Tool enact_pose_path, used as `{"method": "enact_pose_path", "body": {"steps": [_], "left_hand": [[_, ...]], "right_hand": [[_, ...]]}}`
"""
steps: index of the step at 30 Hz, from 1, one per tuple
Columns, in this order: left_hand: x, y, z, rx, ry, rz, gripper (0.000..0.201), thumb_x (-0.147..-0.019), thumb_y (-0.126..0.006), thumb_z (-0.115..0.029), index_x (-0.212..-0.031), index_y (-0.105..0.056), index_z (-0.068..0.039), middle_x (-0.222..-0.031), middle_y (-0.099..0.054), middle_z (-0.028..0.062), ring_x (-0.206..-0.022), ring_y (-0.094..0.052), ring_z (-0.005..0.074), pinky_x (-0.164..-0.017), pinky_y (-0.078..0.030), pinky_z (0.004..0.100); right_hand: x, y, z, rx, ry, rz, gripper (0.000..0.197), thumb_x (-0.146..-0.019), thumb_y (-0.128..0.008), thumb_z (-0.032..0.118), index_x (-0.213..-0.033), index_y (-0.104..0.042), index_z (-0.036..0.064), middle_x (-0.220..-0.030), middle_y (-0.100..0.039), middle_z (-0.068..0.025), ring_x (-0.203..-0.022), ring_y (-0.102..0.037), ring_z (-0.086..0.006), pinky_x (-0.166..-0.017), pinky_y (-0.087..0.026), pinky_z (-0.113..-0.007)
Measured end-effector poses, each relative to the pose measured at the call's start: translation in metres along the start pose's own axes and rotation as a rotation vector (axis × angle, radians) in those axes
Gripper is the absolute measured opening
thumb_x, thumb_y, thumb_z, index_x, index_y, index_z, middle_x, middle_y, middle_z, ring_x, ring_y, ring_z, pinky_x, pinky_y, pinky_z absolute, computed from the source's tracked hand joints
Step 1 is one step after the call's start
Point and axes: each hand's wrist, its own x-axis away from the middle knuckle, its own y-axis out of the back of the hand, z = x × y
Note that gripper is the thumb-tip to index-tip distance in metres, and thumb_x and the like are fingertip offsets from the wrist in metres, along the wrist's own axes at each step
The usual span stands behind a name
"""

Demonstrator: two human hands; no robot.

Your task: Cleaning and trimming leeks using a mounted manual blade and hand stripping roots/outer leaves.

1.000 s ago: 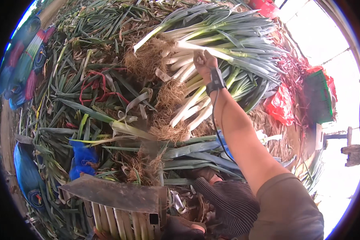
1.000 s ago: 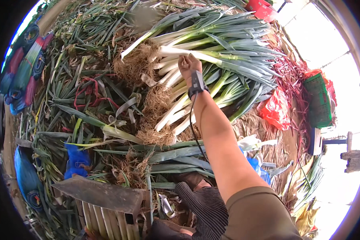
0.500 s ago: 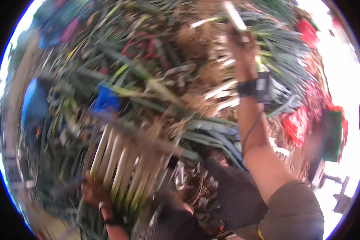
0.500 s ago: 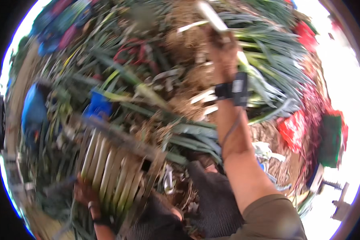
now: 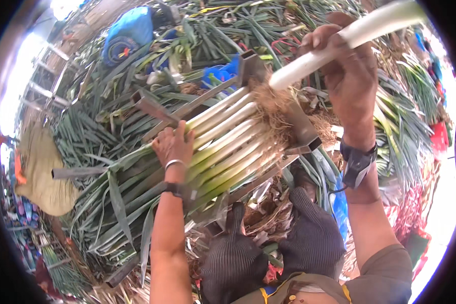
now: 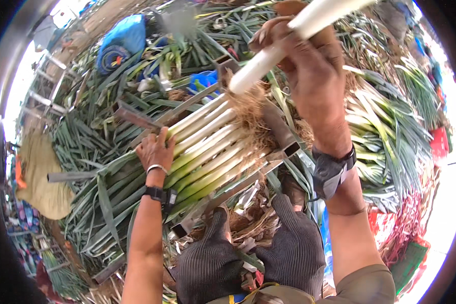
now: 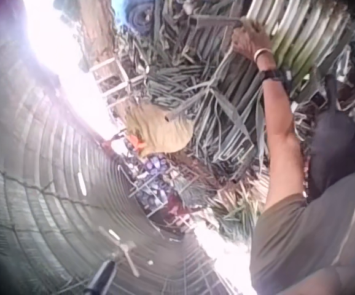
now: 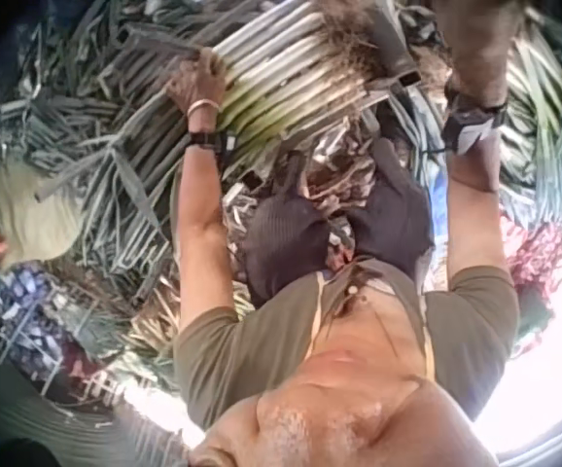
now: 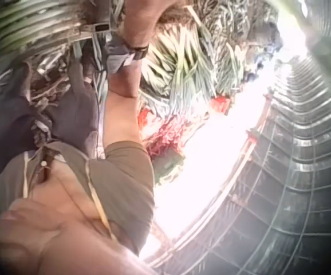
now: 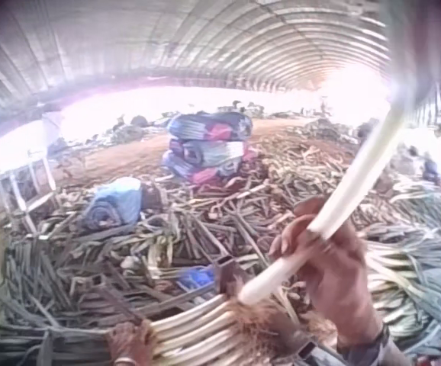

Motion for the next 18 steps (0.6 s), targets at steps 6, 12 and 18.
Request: {"method": "enact_pose_path", "body": {"steps": [6,12,18], "left_hand": [[0.007,0.001,-0.001,0.075,-0.005,-0.081,0.036,-0.087,-0.060,-0.048,-0.116,-0.062,-0.027,-0.096,-0.059,0.0050,-0.101,-0.052,0.0239,-0.090,-0.033,0.0426],[0.015,-0.009,-0.004,0.111,0.004,-0.107,0.042,-0.087,-0.059,-0.051,-0.121,-0.061,-0.025,-0.120,-0.061,0.0090,-0.117,-0.052,0.0263,-0.096,-0.033,0.0496],[0.015,0.007,-0.011,0.196,0.112,0.230,0.048,-0.092,-0.049,-0.056,-0.131,-0.055,-0.029,-0.125,-0.060,0.0106,-0.117,-0.054,0.0301,-0.095,-0.039,0.0540]], "right_hand": [[0.008,-0.076,-0.047,0.410,0.194,0.446,0.040,-0.093,-0.056,0.002,-0.132,-0.048,0.0024,-0.106,-0.062,-0.0112,-0.100,-0.059,-0.0203,-0.086,-0.049,-0.034],[0.030,-0.101,-0.162,0.726,0.291,0.785,0.046,-0.086,-0.067,0.013,-0.130,-0.058,0.0201,-0.089,-0.062,-0.0092,-0.080,-0.058,-0.0291,-0.070,-0.045,-0.041],[0.040,-0.062,-0.247,1.097,0.295,0.788,0.037,-0.087,-0.066,0.026,-0.122,-0.061,0.0325,-0.081,-0.056,-0.0087,-0.078,-0.059,-0.0303,-0.069,-0.047,-0.042]]}}
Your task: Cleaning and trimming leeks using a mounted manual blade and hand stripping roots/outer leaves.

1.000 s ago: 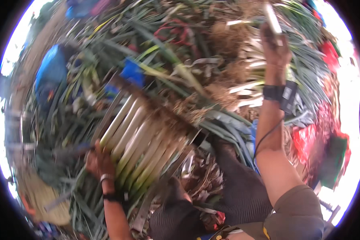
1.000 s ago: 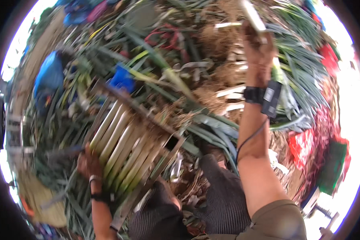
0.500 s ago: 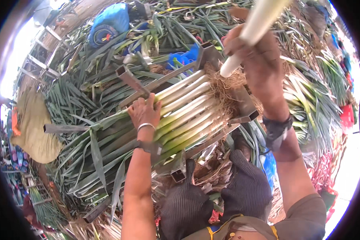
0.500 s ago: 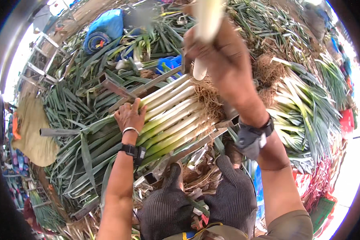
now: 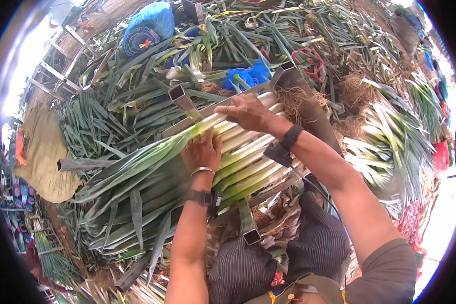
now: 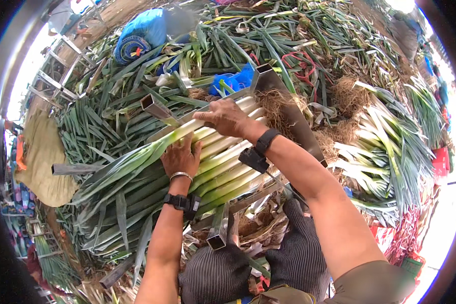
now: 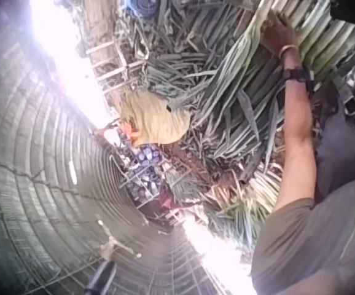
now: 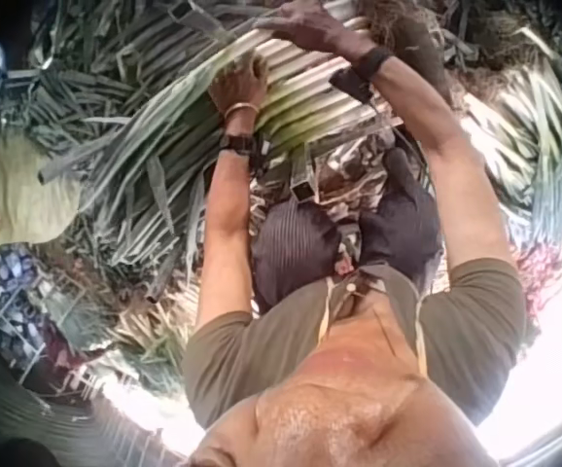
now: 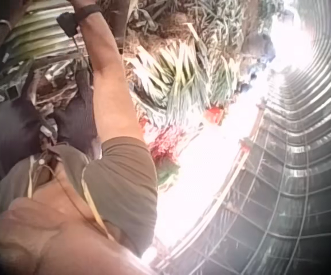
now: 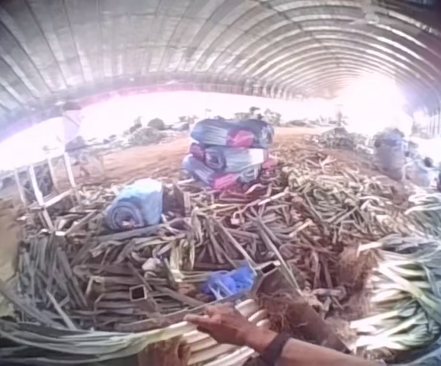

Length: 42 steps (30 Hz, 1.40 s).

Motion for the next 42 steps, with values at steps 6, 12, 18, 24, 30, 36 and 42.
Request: {"method": "enact_pose_path", "body": {"steps": [6,12,18,24,30,36,42], "left_hand": [[0.003,-0.016,0.011,-0.096,-0.063,-0.214,0.048,-0.092,-0.050,-0.056,-0.133,-0.052,-0.031,-0.128,-0.058,0.0115,-0.123,-0.050,0.0324,-0.103,-0.033,0.0543],[0.001,-0.009,0.007,-0.061,-0.083,-0.236,0.045,-0.089,-0.057,-0.052,-0.128,-0.057,-0.030,-0.123,-0.060,0.0098,-0.117,-0.054,0.0315,-0.100,-0.034,0.0532],[0.005,-0.010,0.010,-0.068,-0.100,-0.279,0.042,-0.086,-0.062,-0.050,-0.121,-0.064,-0.028,-0.110,-0.065,0.0044,-0.109,-0.058,0.0244,-0.096,-0.036,0.0525],[0.005,-0.011,0.006,-0.041,-0.126,-0.352,0.042,-0.083,-0.065,-0.050,-0.118,-0.067,-0.026,-0.106,-0.066,0.0034,-0.105,-0.059,0.0251,-0.094,-0.037,0.0523],[0.004,-0.008,0.013,-0.079,-0.110,-0.304,0.042,-0.085,-0.062,-0.050,-0.119,-0.062,-0.025,-0.109,-0.063,0.0041,-0.105,-0.057,0.0271,-0.089,-0.039,0.0515],[0.005,-0.006,0.010,-0.030,-0.145,-0.310,0.040,-0.085,-0.063,-0.049,-0.117,-0.063,-0.024,-0.104,-0.062,0.0042,-0.101,-0.058,0.0280,-0.080,-0.042,0.0485],[0.009,-0.001,0.013,-0.021,-0.172,-0.322,0.041,-0.084,-0.066,-0.046,-0.119,-0.065,-0.025,-0.104,-0.062,0.0026,-0.102,-0.058,0.0263,-0.081,-0.042,0.0489]], "right_hand": [[0.007,-0.008,-0.019,0.006,-0.038,-0.032,0.038,-0.086,-0.067,0.028,-0.124,-0.061,0.0344,-0.086,-0.058,-0.0084,-0.083,-0.059,-0.0304,-0.073,-0.047,-0.043],[0.012,-0.017,-0.030,0.004,-0.036,-0.031,0.041,-0.085,-0.069,0.026,-0.124,-0.060,0.0339,-0.090,-0.059,-0.0026,-0.089,-0.059,-0.0243,-0.079,-0.042,-0.039],[0.012,-0.020,-0.030,-0.030,-0.057,0.042,0.031,-0.088,-0.064,0.038,-0.119,-0.064,0.0335,-0.088,-0.061,0.0000,-0.091,-0.059,-0.0210,-0.080,-0.036,-0.039],[0.006,-0.014,-0.038,0.031,-0.118,0.229,0.036,-0.089,-0.061,0.043,-0.125,-0.059,0.0385,-0.096,-0.062,-0.0019,-0.096,-0.061,-0.0230,-0.084,-0.036,-0.043],[0.001,-0.013,-0.003,0.017,-0.124,-0.056,0.030,-0.089,-0.062,0.039,-0.119,-0.062,0.0423,-0.086,-0.053,-0.0036,-0.090,-0.053,-0.0231,-0.079,-0.030,-0.040],[0.000,-0.024,0.002,0.003,-0.107,-0.132,0.031,-0.090,-0.062,0.034,-0.120,-0.061,0.0406,-0.082,-0.047,0.0010,-0.088,-0.051,-0.0177,-0.081,-0.027,-0.037],[0.006,-0.029,-0.005,-0.001,-0.140,-0.121,0.030,-0.087,-0.066,0.038,-0.117,-0.062,0.0426,-0.084,-0.051,0.0011,-0.090,-0.053,-0.0178,-0.083,-0.028,-0.039]]}}
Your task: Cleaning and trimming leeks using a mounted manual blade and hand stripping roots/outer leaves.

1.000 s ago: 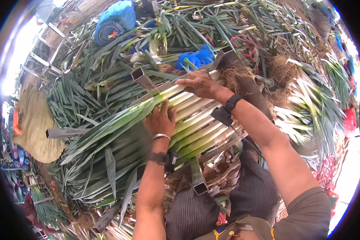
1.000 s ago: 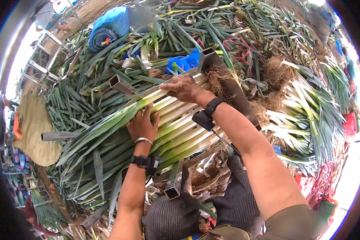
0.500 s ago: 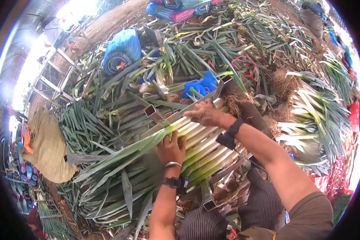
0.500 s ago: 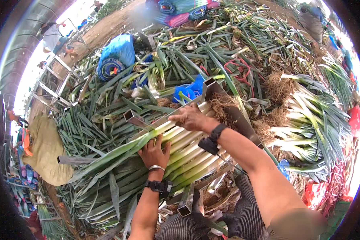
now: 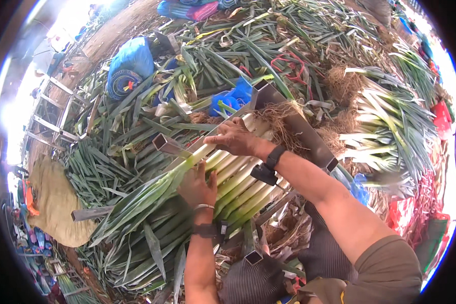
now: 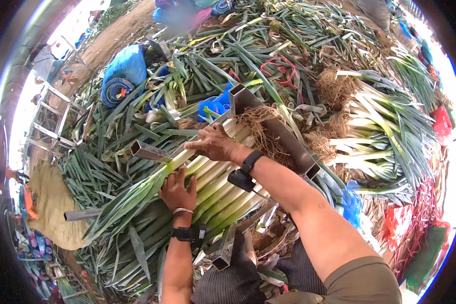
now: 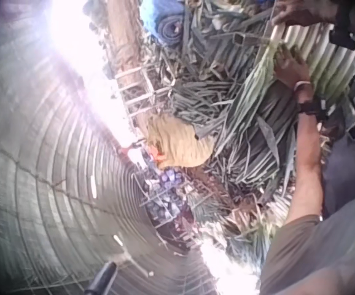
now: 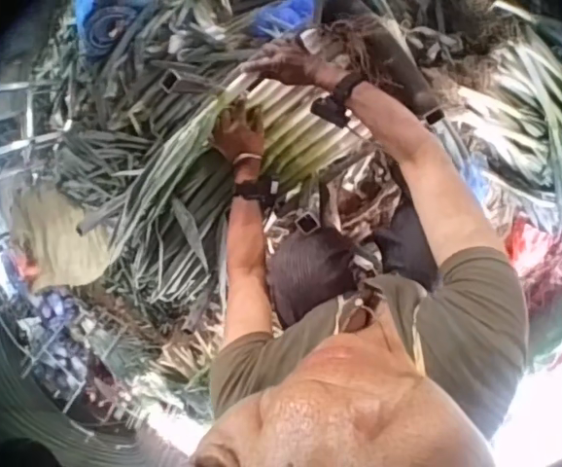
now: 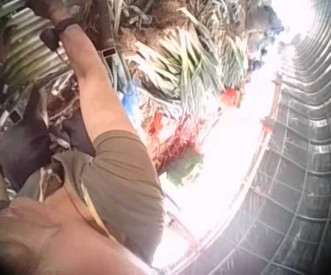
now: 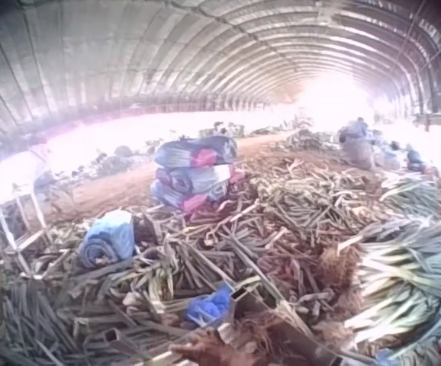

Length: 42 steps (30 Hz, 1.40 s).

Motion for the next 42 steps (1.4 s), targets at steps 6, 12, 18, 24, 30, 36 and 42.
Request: {"method": "enact_pose_path", "body": {"steps": [6,12,18,24,30,36,42], "left_hand": [[0.003,-0.004,0.007,0.004,-0.027,-0.029,0.038,-0.084,-0.067,-0.042,-0.118,-0.066,-0.024,-0.106,-0.063,0.0009,-0.102,-0.059,0.0250,-0.085,-0.041,0.0474],[0.004,-0.009,0.011,-0.003,-0.058,-0.101,0.038,-0.086,-0.066,-0.038,-0.121,-0.064,-0.024,-0.108,-0.065,0.0007,-0.102,-0.061,0.0247,-0.088,-0.041,0.0467],[0.001,-0.008,0.007,-0.012,-0.038,-0.096,0.035,-0.085,-0.066,-0.037,-0.118,-0.066,-0.024,-0.109,-0.067,0.0001,-0.101,-0.061,0.0232,-0.087,-0.041,0.0474],[0.004,-0.016,0.012,-0.050,-0.017,-0.114,0.032,-0.085,-0.065,-0.039,-0.113,-0.067,-0.024,-0.105,-0.067,-0.0006,-0.097,-0.062,0.0233,-0.084,-0.040,0.0474],[-0.003,-0.007,-0.006,-0.059,0.027,-0.045,0.033,-0.087,-0.063,-0.042,-0.114,-0.066,-0.024,-0.104,-0.068,0.0007,-0.098,-0.062,0.0250,-0.082,-0.042,0.0494],[0.001,-0.006,0.003,0.018,-0.015,-0.091,0.032,-0.087,-0.064,-0.037,-0.114,-0.067,-0.021,-0.112,-0.068,0.0022,-0.103,-0.062,0.0274,-0.088,-0.045,0.0483],[0.002,-0.006,0.013,0.119,-0.086,-0.138,0.026,-0.086,-0.067,-0.029,-0.107,-0.070,-0.014,-0.106,-0.070,0.0054,-0.099,-0.063,0.0275,-0.088,-0.046,0.0443]], "right_hand": [[0.005,0.007,-0.002,0.030,-0.024,0.108,0.035,-0.087,-0.066,0.035,-0.121,-0.060,0.0436,-0.085,-0.052,0.0023,-0.089,-0.054,-0.0169,-0.082,-0.031,-0.038],[0.006,0.016,-0.024,0.011,-0.079,0.270,0.027,-0.092,-0.058,0.042,-0.119,-0.062,0.0422,-0.094,-0.059,-0.0008,-0.099,-0.057,-0.0198,-0.086,-0.031,-0.042],[-0.002,0.019,-0.024,0.031,-0.152,0.375,0.029,-0.091,-0.058,0.044,-0.120,-0.063,0.0423,-0.098,-0.061,-0.0003,-0.104,-0.055,-0.0199,-0.089,-0.028,-0.042],[-0.002,0.016,-0.007,0.083,-0.219,0.427,0.036,-0.093,-0.045,0.060,-0.118,-0.064,0.0438,-0.102,-0.063,-0.0059,-0.104,-0.057,-0.0242,-0.090,-0.026,-0.047],[0.001,0.014,-0.014,0.078,-0.238,0.364,0.037,-0.091,-0.048,0.061,-0.113,-0.067,0.0371,-0.094,-0.062,-0.0039,-0.098,-0.056,-0.0229,-0.092,-0.027,-0.045],[-0.002,0.009,-0.012,0.089,-0.282,0.444,0.040,-0.092,-0.045,0.063,-0.114,-0.068,0.0372,-0.097,-0.063,-0.0035,-0.104,-0.055,-0.0223,-0.095,-0.027,-0.045],[-0.010,0.017,-0.009,0.055,-0.343,0.584,0.044,-0.091,-0.044,0.063,-0.120,-0.065,0.0382,-0.113,-0.065,-0.0055,-0.114,-0.054,-0.0250,-0.100,-0.026,-0.046]]}}
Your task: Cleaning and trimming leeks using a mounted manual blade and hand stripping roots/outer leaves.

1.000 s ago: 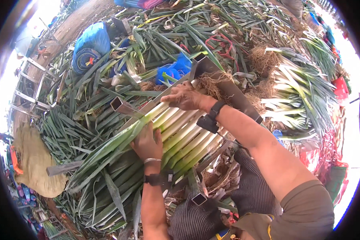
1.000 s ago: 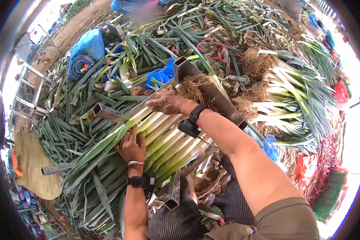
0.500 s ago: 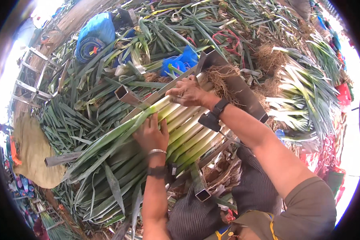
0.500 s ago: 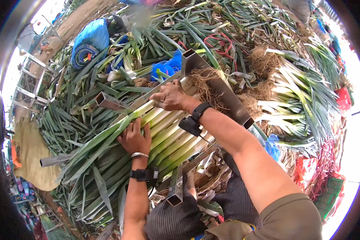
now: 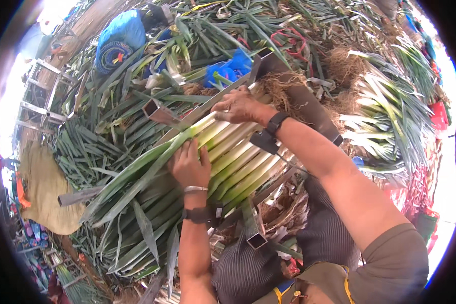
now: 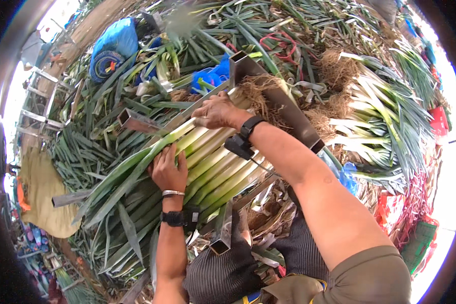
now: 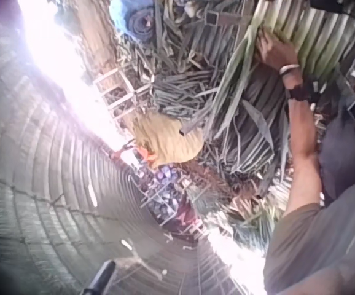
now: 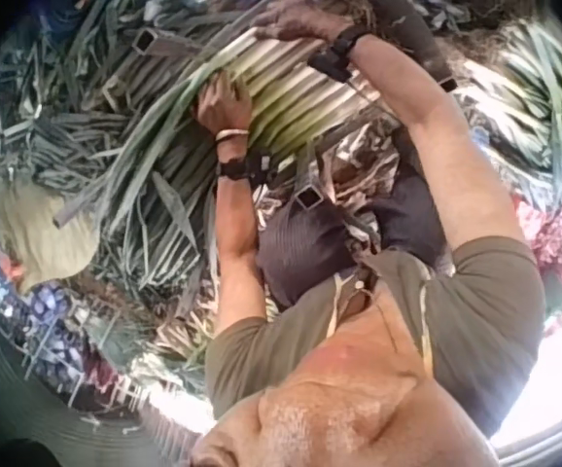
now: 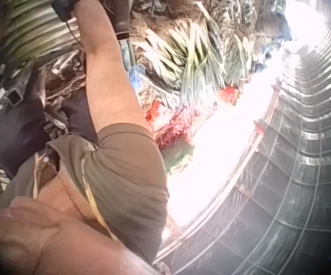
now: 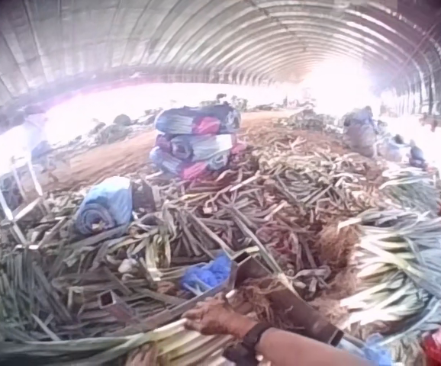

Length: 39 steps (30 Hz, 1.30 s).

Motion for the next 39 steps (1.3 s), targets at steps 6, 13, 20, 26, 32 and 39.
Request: {"method": "enact_pose_path", "body": {"steps": [6,13,20,26,32,39], "left_hand": [[0.000,0.001,0.002,0.026,-0.036,-0.062,0.017,-0.087,-0.067,-0.022,-0.097,-0.071,-0.009,-0.102,-0.071,0.0082,-0.095,-0.066,0.0283,-0.084,-0.048,0.0396],[-0.004,0.025,-0.013,0.046,-0.109,-0.112,0.010,-0.088,-0.064,-0.019,-0.087,-0.070,-0.011,-0.086,-0.070,0.0068,-0.077,-0.066,0.0273,-0.075,-0.049,0.0384],[-0.043,0.032,0.059,-0.373,0.017,0.130,0.029,-0.095,-0.051,-0.041,-0.091,-0.068,-0.018,-0.090,-0.065,0.0016,-0.090,-0.060,0.0229,-0.083,-0.041,0.0408],[-0.045,0.016,0.086,-0.339,0.072,0.358,0.032,-0.096,-0.048,-0.046,-0.090,-0.065,-0.019,-0.089,-0.062,0.0026,-0.091,-0.059,0.0248,-0.079,-0.041,0.0416],[-0.031,0.014,0.078,-0.328,0.078,0.244,0.033,-0.099,-0.044,-0.044,-0.094,-0.062,-0.017,-0.090,-0.062,0.0032,-0.090,-0.058,0.0275,-0.080,-0.042,0.0427],[-0.037,0.003,0.087,-0.383,0.087,0.281,0.035,-0.100,-0.042,-0.044,-0.096,-0.062,-0.016,-0.092,-0.062,0.0048,-0.090,-0.058,0.0293,-0.079,-0.043,0.0439]], "right_hand": [[-0.002,0.005,0.005,0.027,-0.027,0.087,0.045,-0.092,-0.041,0.063,-0.123,-0.063,0.0389,-0.118,-0.064,-0.0055,-0.116,-0.054,-0.0260,-0.099,-0.026,-0.046],[-0.003,0.005,0.001,0.072,-0.042,0.109,0.047,-0.091,-0.039,0.062,-0.125,-0.062,0.0376,-0.121,-0.064,-0.0077,-0.117,-0.055,-0.0290,-0.099,-0.027,-0.051],[-0.011,0.007,0.008,0.051,-0.065,0.192,0.051,-0.092,-0.033,0.065,-0.125,-0.062,0.0379,-0.120,-0.066,-0.0068,-0.116,-0.056,-0.0306,-0.101,-0.025,-0.053],[-0.004,-0.009,0.010,0.068,-0.037,0.046,0.052,-0.095,-0.029,0.065,-0.114,-0.067,0.0353,-0.109,-0.067,-0.0083,-0.114,-0.055,-0.0299,-0.101,-0.027,-0.051],[0.001,-0.030,0.008,0.091,-0.001,-0.289,0.049,-0.093,-0.042,0.059,-0.116,-0.066,0.0229,-0.100,-0.062,-0.0110,-0.107,-0.053,-0.0279,-0.096,-0.027,-0.046],[-0.004,-0.023,0.003,0.102,-0.046,-0.199,0.048,-0.093,-0.042,0.060,-0.114,-0.067,0.0243,-0.106,-0.063,-0.0120,-0.110,-0.053,-0.0282,-0.095,-0.029,-0.048]]}}
